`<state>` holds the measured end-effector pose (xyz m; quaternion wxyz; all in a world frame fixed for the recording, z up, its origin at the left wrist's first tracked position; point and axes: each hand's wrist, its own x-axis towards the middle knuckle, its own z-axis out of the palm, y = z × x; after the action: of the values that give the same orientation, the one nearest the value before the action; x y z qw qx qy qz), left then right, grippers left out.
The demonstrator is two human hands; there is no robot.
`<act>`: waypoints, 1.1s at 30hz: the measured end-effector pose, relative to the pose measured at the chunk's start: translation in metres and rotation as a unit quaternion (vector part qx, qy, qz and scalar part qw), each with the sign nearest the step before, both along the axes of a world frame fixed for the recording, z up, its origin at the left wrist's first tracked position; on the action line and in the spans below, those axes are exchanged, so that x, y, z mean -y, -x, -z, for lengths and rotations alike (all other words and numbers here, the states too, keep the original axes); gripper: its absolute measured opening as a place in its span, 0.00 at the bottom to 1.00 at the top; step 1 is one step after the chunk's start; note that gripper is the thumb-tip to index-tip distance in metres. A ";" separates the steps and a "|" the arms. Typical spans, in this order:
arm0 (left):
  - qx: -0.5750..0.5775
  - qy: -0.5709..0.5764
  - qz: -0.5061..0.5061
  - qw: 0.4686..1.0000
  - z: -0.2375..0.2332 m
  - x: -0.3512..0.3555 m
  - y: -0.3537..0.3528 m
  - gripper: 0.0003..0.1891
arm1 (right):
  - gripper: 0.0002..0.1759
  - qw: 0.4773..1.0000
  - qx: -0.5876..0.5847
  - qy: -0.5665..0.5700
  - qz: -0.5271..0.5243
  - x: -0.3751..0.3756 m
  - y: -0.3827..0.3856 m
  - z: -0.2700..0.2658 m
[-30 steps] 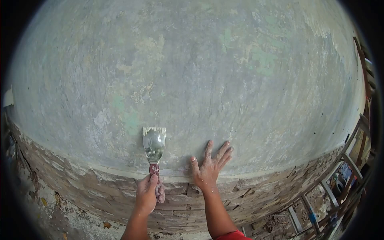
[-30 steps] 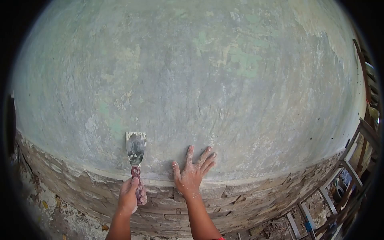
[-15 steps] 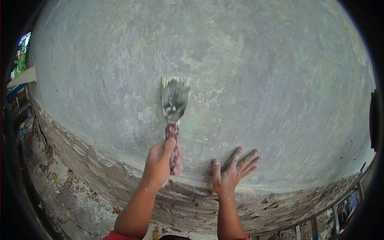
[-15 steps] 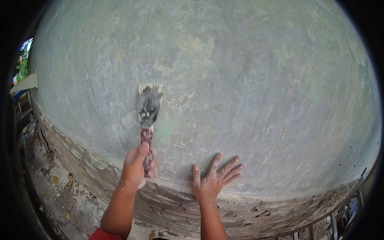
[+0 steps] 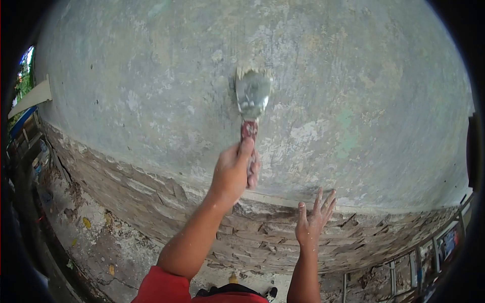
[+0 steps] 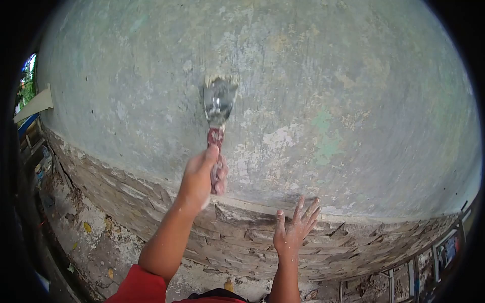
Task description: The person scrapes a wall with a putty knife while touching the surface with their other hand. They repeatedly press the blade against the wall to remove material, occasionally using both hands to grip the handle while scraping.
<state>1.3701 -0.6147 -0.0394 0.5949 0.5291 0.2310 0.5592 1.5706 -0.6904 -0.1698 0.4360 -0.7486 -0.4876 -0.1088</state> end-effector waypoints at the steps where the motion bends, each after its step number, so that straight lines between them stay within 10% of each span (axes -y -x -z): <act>1: -0.009 -0.030 -0.007 0.999 -0.020 -0.018 0.014 0.21 | 0.39 1.000 0.001 0.001 0.005 0.001 0.010 -0.002; 11: -0.021 0.107 0.059 0.992 0.067 0.006 0.054 0.19 | 0.37 0.998 -0.039 -0.048 0.014 0.002 0.055 -0.008; 19: 0.005 -0.028 -0.072 0.997 -0.058 -0.065 0.113 0.22 | 0.36 0.986 -0.079 -0.140 -0.042 -0.021 0.077 -0.029; 25: 0.051 0.115 -0.014 0.992 0.099 -0.018 0.119 0.20 | 0.41 0.992 0.014 -0.111 -0.063 -0.066 0.095 -0.028; 33: 0.009 -0.056 -0.117 0.991 -0.052 -0.100 0.200 0.22 | 0.41 0.981 0.038 -0.177 -0.073 -0.098 0.157 -0.039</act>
<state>1.1703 -0.5149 0.0131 0.4965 0.5261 0.2542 0.6419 1.4139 -0.5922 -0.1304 0.5495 -0.6171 -0.5304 -0.1896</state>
